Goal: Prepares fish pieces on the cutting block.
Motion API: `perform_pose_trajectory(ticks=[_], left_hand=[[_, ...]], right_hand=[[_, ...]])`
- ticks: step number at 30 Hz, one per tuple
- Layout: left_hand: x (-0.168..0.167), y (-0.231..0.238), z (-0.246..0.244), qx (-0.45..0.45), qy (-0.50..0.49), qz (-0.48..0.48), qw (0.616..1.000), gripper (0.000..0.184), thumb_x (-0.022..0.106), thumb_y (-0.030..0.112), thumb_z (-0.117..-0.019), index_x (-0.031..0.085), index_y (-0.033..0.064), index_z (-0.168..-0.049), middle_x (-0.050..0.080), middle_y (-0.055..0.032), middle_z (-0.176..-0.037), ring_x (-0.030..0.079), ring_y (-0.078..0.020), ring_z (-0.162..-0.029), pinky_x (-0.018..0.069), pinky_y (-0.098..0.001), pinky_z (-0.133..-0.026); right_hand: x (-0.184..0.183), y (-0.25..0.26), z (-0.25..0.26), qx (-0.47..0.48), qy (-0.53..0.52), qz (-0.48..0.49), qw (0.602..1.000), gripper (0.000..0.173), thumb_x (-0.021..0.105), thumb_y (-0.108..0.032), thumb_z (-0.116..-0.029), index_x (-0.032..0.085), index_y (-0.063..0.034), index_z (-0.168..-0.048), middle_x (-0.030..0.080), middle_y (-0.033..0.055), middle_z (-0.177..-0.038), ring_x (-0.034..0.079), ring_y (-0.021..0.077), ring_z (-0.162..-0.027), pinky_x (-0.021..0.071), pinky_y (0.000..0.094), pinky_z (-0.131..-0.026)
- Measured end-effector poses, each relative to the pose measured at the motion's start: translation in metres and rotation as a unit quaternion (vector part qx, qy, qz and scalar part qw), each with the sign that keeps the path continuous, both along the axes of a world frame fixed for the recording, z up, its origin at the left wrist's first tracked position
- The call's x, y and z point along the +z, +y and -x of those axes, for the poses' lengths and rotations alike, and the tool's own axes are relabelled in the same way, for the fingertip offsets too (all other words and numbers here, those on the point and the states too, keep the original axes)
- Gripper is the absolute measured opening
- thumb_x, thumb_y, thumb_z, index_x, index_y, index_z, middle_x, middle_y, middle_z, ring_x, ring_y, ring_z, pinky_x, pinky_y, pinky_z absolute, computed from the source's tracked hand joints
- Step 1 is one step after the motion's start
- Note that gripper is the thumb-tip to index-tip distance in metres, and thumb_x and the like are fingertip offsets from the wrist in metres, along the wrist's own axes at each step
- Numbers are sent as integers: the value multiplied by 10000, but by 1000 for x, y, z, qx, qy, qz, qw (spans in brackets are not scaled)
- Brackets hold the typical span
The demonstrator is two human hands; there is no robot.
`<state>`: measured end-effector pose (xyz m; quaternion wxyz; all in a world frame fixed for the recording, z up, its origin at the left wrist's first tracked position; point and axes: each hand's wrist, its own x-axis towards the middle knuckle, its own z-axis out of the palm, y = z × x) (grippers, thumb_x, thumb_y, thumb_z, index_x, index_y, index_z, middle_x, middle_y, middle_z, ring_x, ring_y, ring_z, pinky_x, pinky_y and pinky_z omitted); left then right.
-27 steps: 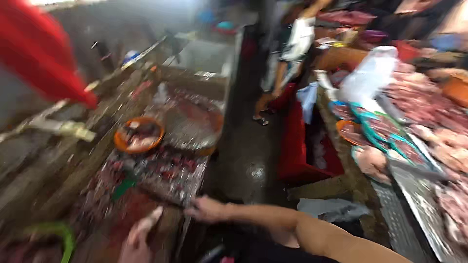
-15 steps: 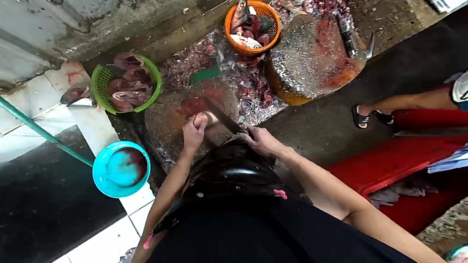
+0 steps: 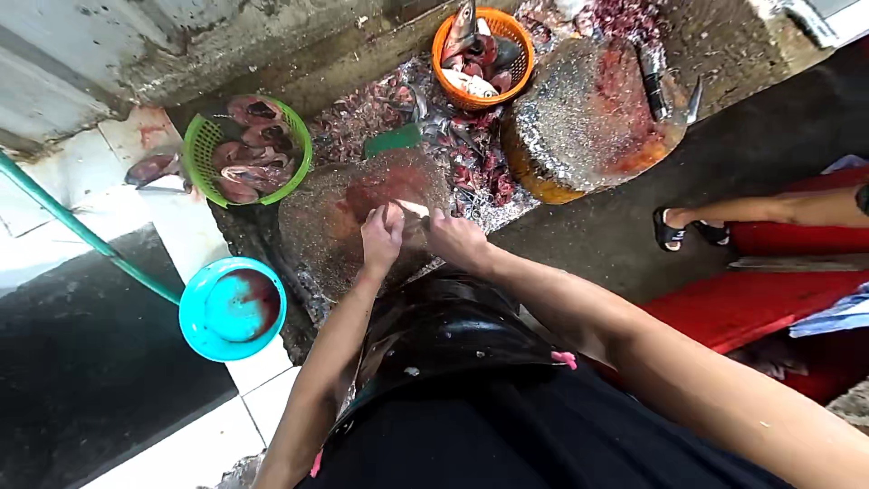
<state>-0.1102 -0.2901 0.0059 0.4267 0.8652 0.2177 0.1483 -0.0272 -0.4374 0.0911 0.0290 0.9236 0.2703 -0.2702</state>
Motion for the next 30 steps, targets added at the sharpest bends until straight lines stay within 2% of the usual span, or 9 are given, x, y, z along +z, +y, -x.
perform_pose_trajectory(ticks=[2, 4, 7, 10, 13, 19, 22, 26, 30], left_hand=[[-1, -6, 2, 19, 4, -3, 1000, 398, 668, 275, -979, 658, -4, -1263, 694, -218, -1183, 690, -342, -1098, 551, -542, -976], [-6, -2, 7, 47, 1, -2, 999, 397, 701, 267, -967, 671, -6, -1254, 715, -208, -1159, 708, -319, -1084, 561, -524, -987], [-11, 0, 19, 49, 9, 1, 999, 403, 714, 249, -963, 663, -22, -1257, 694, -223, -1195, 702, -322, -1095, 562, -513, -992], [-15, -8, 27, 65, 1, 6, 998, 399, 715, 250, -964, 668, -33, -1242, 701, -234, -1167, 716, -330, -1053, 574, -510, -961], [-6, -14, 33, 64, 27, 25, 997, 408, 702, 295, -983, 657, -3, -1257, 707, -214, -1148, 717, -325, -1037, 578, -528, -946], [-11, -30, 22, 125, -2, 51, 991, 440, 646, 399, -1011, 667, 17, -1229, 740, -182, -1048, 737, -299, -970, 593, -537, -892], [-11, -30, 14, 158, -16, 50, 986, 433, 652, 417, -998, 685, 37, -1202, 752, -164, -1024, 745, -285, -943, 598, -534, -874], [-12, -41, 13, 145, -13, 23, 989, 436, 661, 368, -1000, 654, 23, -1265, 728, -196, -1115, 729, -318, -1018, 587, -538, -915], [-13, -49, 17, 126, -22, 20, 992, 416, 679, 339, -994, 655, 24, -1266, 725, -186, -1128, 729, -291, -1016, 598, -501, -909]], right_hand=[[-16, 15, -13, 20, 15, -27, 999, 351, 498, -308, -1053, 520, -30, -1267, 690, 246, -964, 711, 471, -892, 570, 639, -700], [-29, 14, -22, 37, 22, -72, 996, 390, 530, -382, -1036, 552, -57, -1252, 696, 214, -940, 711, 440, -874, 568, 630, -701], [-20, -11, -25, 18, 70, -131, 989, 437, 498, -470, -1046, 588, -75, -1211, 686, 166, -921, 711, 371, -830, 580, 595, -697], [2, -37, -23, 10, 137, -152, 979, 410, 492, -471, -1062, 617, -82, -1092, 652, 125, -816, 680, 305, -737, 562, 538, -662], [-3, -47, -28, 1, 167, -165, 972, 453, 482, -488, -1066, 642, -70, -1000, 633, 123, -774, 661, 296, -704, 544, 533, -643], [-63, 9, -13, -87, 174, -265, 944, 461, 439, -462, -1069, 655, -58, -1118, 686, 165, -909, 697, 336, -865, 556, 585, -774], [-73, 6, -7, -98, 178, -317, 926, 457, 428, -476, -1075, 647, -79, -1134, 672, 139, -855, 685, 304, -778, 557, 559, -702], [-59, -11, -15, -102, 190, -280, 935, 473, 435, -483, -1071, 646, -61, -1033, 642, 134, -812, 663, 304, -763, 537, 556, -709], [-45, -20, -10, -120, 185, -245, 944, 469, 428, -484, -1073, 624, -60, -1034, 636, 134, -803, 663, 297, -714, 550, 532, -654]])
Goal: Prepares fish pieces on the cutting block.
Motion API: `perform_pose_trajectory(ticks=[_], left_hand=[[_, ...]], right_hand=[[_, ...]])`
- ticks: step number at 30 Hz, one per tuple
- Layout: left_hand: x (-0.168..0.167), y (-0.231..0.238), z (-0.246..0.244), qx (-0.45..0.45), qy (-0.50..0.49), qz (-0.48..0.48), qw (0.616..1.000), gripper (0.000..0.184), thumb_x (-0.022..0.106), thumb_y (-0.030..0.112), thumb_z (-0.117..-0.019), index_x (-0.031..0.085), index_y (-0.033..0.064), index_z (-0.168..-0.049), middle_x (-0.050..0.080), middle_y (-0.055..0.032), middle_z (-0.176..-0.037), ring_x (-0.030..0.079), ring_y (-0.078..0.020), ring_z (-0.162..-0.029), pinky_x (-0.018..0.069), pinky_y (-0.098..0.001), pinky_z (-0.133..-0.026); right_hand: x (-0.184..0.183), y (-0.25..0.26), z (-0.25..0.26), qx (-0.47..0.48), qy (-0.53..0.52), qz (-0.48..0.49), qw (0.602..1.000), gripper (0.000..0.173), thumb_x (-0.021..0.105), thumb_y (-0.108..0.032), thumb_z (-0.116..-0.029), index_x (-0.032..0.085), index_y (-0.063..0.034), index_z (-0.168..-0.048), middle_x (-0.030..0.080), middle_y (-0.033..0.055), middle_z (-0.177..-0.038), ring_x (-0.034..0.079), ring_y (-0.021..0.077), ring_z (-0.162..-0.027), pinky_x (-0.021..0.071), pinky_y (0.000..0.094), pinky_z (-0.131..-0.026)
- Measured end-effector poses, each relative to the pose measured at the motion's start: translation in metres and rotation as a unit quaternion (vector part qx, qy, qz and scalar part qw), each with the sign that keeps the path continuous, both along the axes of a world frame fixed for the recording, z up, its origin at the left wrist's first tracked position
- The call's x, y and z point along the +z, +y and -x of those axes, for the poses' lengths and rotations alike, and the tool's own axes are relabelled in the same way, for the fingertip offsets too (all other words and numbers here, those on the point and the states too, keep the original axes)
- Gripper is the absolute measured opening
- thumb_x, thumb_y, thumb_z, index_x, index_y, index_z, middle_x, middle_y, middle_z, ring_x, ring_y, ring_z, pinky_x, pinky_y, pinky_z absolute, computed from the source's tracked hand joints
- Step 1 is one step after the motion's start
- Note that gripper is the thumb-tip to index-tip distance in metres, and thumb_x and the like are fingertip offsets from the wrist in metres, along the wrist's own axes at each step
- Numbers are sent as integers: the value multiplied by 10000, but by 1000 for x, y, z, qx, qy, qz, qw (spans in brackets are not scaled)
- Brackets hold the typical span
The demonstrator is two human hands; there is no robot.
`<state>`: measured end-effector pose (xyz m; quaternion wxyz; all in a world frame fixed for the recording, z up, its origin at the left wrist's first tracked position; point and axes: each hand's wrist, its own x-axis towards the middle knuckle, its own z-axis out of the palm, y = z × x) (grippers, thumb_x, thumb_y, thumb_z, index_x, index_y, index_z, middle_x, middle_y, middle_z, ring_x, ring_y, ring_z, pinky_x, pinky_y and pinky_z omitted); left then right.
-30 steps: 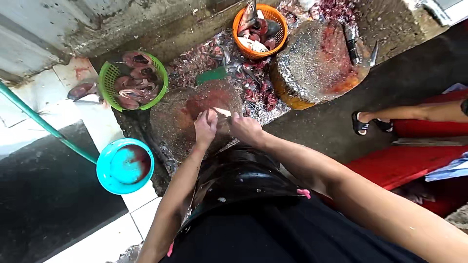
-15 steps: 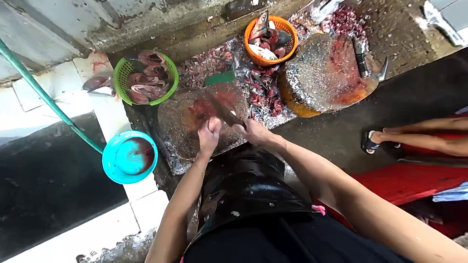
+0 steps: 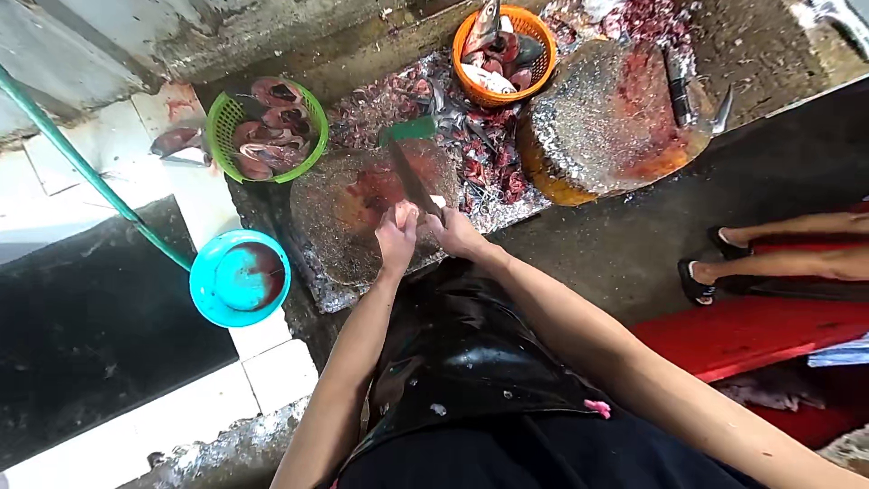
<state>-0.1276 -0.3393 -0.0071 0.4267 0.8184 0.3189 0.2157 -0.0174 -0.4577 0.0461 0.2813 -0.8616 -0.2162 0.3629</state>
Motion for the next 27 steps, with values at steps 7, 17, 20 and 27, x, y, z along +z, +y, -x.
perform_pose_trajectory(ticks=[7, 17, 20, 27], left_hand=[[-14, 3, -8, 20, -25, -26, 999, 358, 709, 263, -955, 704, -27, -1164, 749, -172, -1079, 745, -242, -998, 600, -428, -930], [2, 30, -43, 61, 41, 15, 997, 397, 664, 377, -982, 709, 16, -1139, 763, -134, -1008, 747, -241, -977, 588, -484, -919], [5, 23, -51, 68, 45, 12, 997, 395, 670, 377, -980, 706, 8, -1116, 760, -138, -980, 750, -243, -949, 590, -480, -904], [18, 32, -36, -31, -13, 18, 999, 351, 692, 266, -980, 693, 5, -1216, 746, -138, -1133, 726, -212, -1049, 586, -452, -968]], right_hand=[[37, -13, 0, 48, 7, 82, 995, 466, 436, -485, -1079, 616, -56, -1046, 639, 143, -800, 670, 313, -695, 555, 532, -634], [-13, 17, 1, -21, -33, 6, 999, 461, 407, -479, -1075, 601, -71, -1172, 683, 143, -893, 705, 318, -837, 573, 545, -745], [-1, 10, -1, -22, -32, 38, 999, 456, 410, -474, -1079, 604, -70, -1167, 683, 143, -903, 706, 323, -852, 571, 551, -753], [-16, 23, 19, -81, -67, -60, 993, 455, 585, -387, -1028, 578, -75, -1360, 733, 181, -1089, 730, 340, -986, 599, 573, -874]])
